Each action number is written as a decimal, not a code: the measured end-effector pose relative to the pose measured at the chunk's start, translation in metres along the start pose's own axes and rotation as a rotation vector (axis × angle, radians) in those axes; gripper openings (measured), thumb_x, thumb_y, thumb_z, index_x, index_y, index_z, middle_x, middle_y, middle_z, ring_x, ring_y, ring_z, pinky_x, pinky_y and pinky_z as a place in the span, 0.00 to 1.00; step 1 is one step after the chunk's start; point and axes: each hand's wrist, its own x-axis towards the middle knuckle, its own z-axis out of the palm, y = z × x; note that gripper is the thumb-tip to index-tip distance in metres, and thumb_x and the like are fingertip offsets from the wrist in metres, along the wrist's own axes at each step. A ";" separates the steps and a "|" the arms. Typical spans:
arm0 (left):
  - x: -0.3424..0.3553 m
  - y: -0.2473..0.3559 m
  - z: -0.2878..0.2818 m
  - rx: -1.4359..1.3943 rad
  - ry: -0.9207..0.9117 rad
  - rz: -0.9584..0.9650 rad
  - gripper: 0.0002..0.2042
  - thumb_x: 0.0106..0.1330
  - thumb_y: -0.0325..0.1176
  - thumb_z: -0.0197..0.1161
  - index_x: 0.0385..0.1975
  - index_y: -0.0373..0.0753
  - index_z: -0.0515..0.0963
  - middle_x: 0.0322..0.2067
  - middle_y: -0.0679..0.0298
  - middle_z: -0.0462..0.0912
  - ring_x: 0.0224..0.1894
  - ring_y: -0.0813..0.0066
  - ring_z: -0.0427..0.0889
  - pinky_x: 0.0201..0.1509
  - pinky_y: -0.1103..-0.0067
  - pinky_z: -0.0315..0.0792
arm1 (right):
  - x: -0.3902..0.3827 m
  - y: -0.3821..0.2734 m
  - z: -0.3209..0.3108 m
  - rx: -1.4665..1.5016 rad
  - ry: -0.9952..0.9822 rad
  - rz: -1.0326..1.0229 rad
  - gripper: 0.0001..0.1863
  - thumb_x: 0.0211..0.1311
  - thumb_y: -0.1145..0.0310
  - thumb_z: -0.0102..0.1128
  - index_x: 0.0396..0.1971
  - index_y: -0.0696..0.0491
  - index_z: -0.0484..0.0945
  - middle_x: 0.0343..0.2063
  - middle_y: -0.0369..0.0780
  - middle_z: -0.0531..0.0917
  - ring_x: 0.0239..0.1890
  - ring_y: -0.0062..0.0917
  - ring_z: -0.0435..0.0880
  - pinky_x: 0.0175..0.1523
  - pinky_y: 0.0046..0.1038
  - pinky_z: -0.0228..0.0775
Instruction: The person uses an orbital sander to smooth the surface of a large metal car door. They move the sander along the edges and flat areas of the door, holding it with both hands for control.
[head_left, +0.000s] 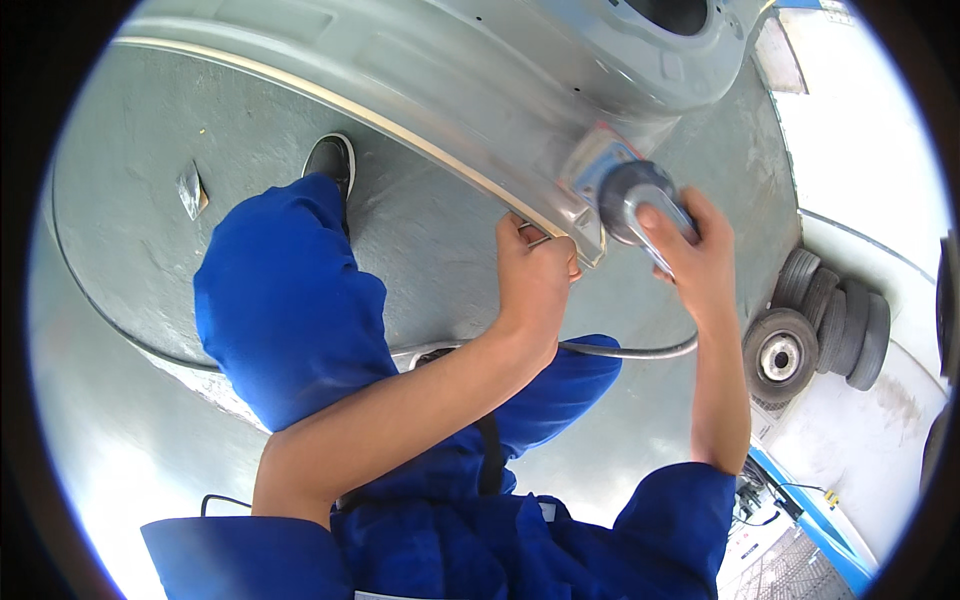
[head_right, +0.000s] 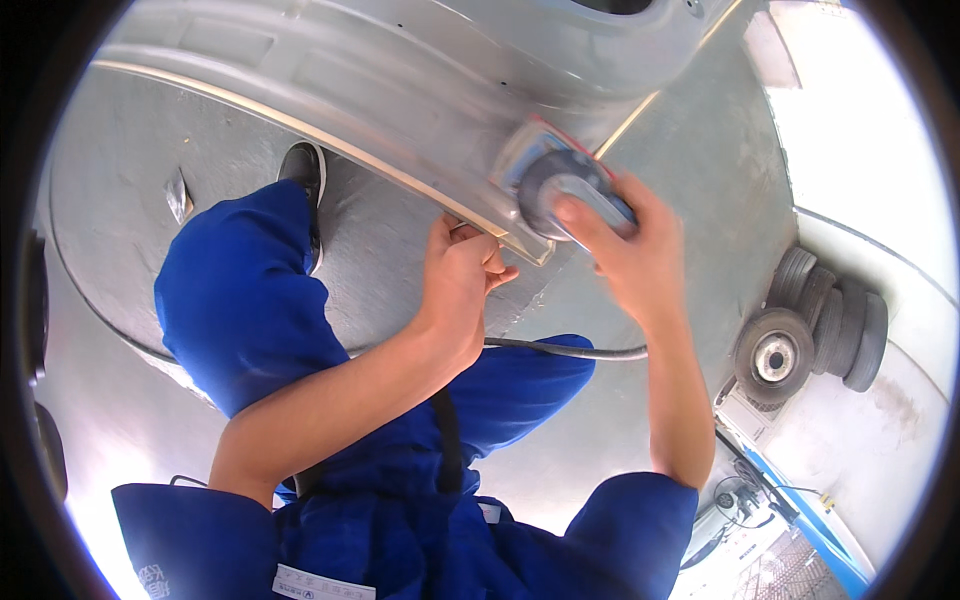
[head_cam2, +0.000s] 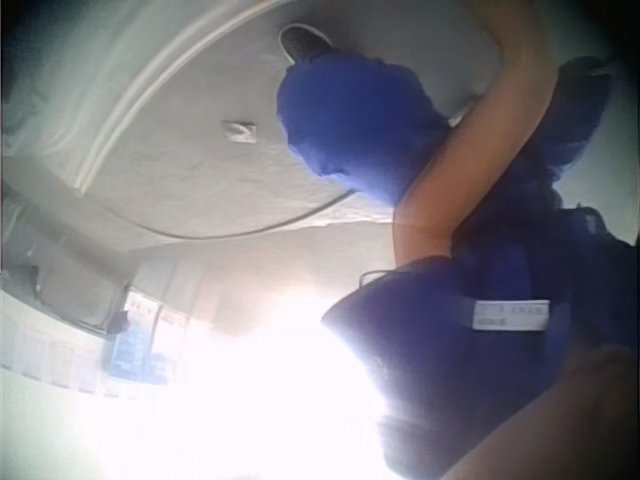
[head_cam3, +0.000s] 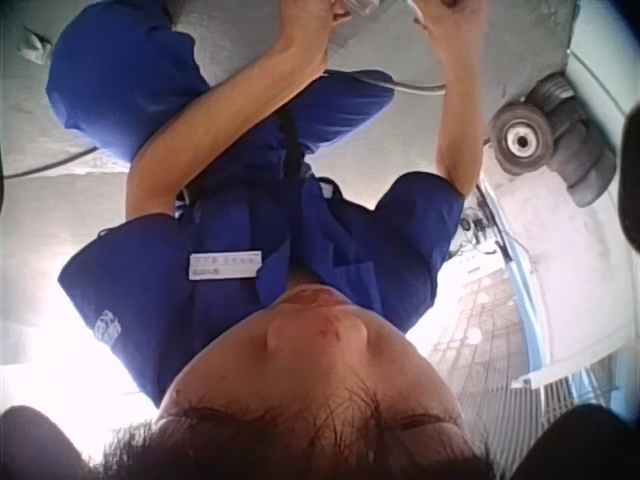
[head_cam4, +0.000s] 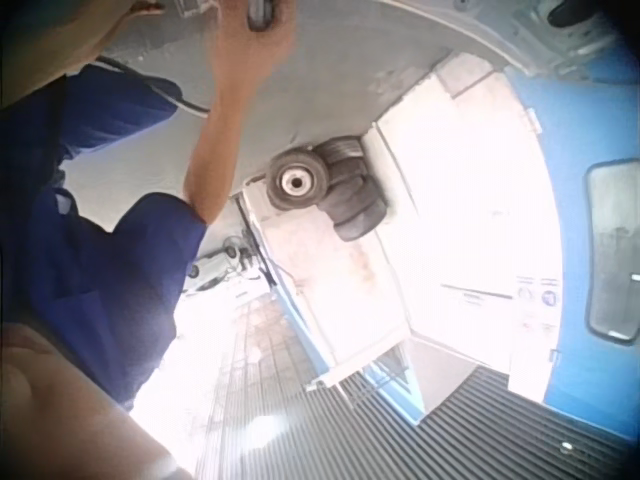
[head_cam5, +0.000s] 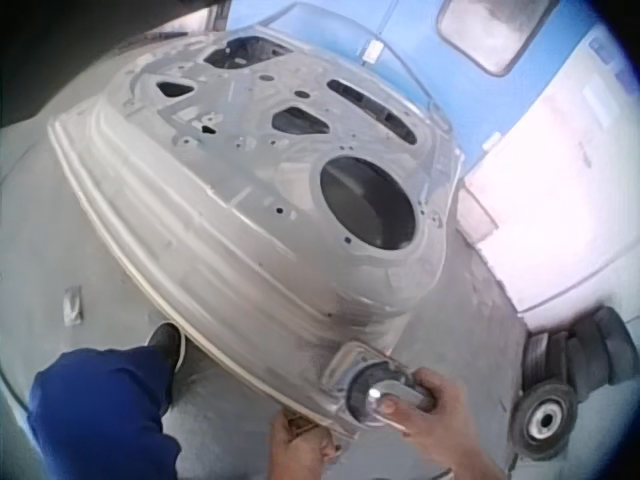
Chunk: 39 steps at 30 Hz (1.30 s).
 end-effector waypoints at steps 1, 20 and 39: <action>0.000 0.000 0.002 0.005 -0.006 0.006 0.23 0.53 0.24 0.52 0.52 0.35 0.62 0.32 0.69 0.68 0.35 0.80 0.70 0.50 0.73 0.69 | -0.005 0.005 -0.006 0.002 0.005 0.038 0.27 0.49 0.50 0.75 0.37 0.60 0.81 0.16 0.31 0.75 0.19 0.11 0.68 0.25 0.19 0.61; 0.000 -0.009 0.013 -0.036 0.040 0.074 0.28 0.51 0.21 0.53 0.55 0.30 0.56 0.32 0.61 0.67 0.28 0.78 0.67 0.31 0.80 0.63 | 0.004 0.016 0.020 -0.186 0.302 -0.434 0.26 0.39 0.55 0.83 0.30 0.57 0.78 0.21 0.43 0.83 0.19 0.27 0.80 0.26 0.24 0.72; -0.002 -0.012 -0.004 -0.116 -0.016 0.068 0.17 0.61 0.34 0.48 0.50 0.41 0.68 0.43 0.66 0.75 0.48 0.77 0.72 0.47 0.73 0.67 | 0.016 -0.008 0.026 -0.153 0.153 -0.392 0.26 0.43 0.54 0.80 0.34 0.58 0.80 0.21 0.38 0.82 0.20 0.19 0.79 0.25 0.23 0.72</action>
